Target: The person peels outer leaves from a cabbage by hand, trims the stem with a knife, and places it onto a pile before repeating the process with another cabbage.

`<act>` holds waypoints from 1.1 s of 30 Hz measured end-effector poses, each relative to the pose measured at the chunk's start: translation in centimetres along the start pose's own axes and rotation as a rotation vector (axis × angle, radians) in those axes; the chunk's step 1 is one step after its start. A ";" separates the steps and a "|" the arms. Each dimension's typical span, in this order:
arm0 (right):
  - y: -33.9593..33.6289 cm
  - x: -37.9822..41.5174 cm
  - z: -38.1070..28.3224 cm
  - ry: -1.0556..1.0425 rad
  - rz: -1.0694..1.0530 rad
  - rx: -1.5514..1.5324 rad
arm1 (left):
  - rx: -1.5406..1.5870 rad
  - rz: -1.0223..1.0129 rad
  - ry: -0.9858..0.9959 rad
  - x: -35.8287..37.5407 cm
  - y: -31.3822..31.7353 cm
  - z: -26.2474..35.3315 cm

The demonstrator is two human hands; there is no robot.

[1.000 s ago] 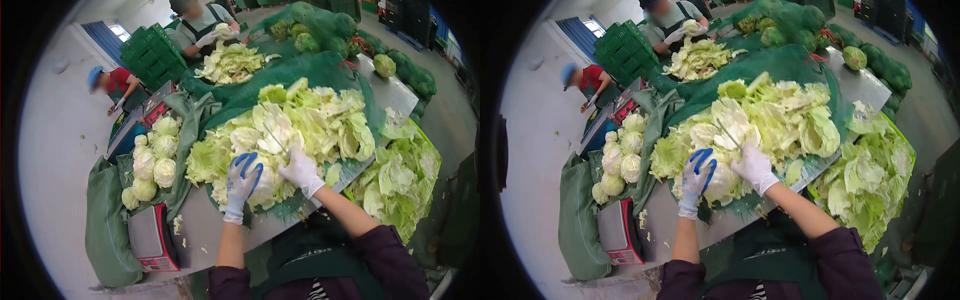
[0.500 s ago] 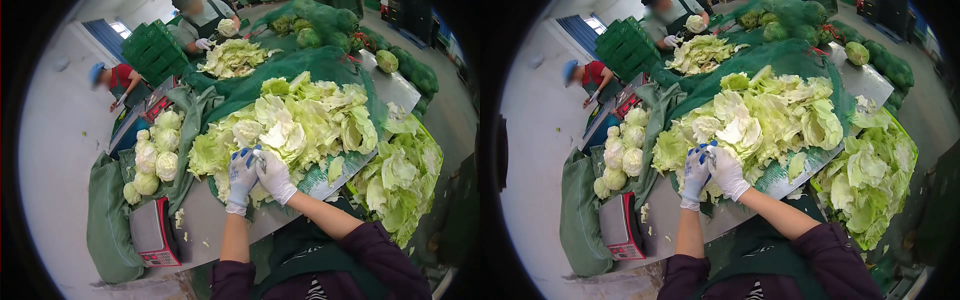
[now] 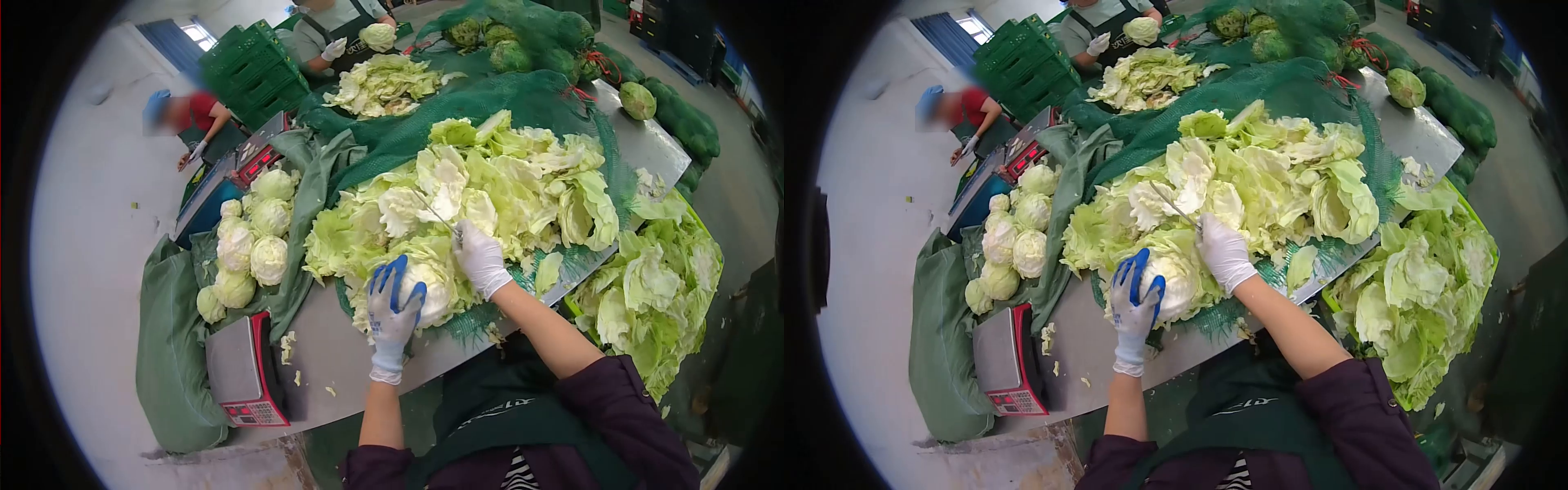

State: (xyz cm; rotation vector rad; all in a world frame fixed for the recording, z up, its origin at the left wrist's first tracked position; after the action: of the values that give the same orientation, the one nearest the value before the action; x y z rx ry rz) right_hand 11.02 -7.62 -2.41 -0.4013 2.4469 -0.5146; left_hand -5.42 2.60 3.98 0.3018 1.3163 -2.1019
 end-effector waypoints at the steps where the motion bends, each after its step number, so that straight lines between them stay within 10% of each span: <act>1: -0.3 -0.2 0.0 0.037 -0.017 -0.030 | -0.047 -0.003 -0.019 0.6 -0.1 0.0; 14: 4.5 -1.2 -4.3 0.327 -0.551 -0.069 | -0.094 0.065 -0.083 2.3 -0.2 -0.3; 33: 3.3 0.1 -10.4 -0.104 -0.726 -0.025 | 0.032 0.148 -0.196 8.9 0.0 0.8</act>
State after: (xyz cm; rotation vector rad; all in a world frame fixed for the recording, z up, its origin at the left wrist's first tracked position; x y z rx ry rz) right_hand 4.06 -1.96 3.78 -1.3082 2.1543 -0.7285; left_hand -12.21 -1.54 -0.04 0.1944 1.1126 -1.9754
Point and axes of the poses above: each hand's wrist, its own x-axis away from the middle knuckle, its own y-axis out of the palm, z = x × y, the point moved 10 cm from there along -x, towards the middle knuckle, and after that the axes turned 11 degrees about -x, right-handed, at the moved point
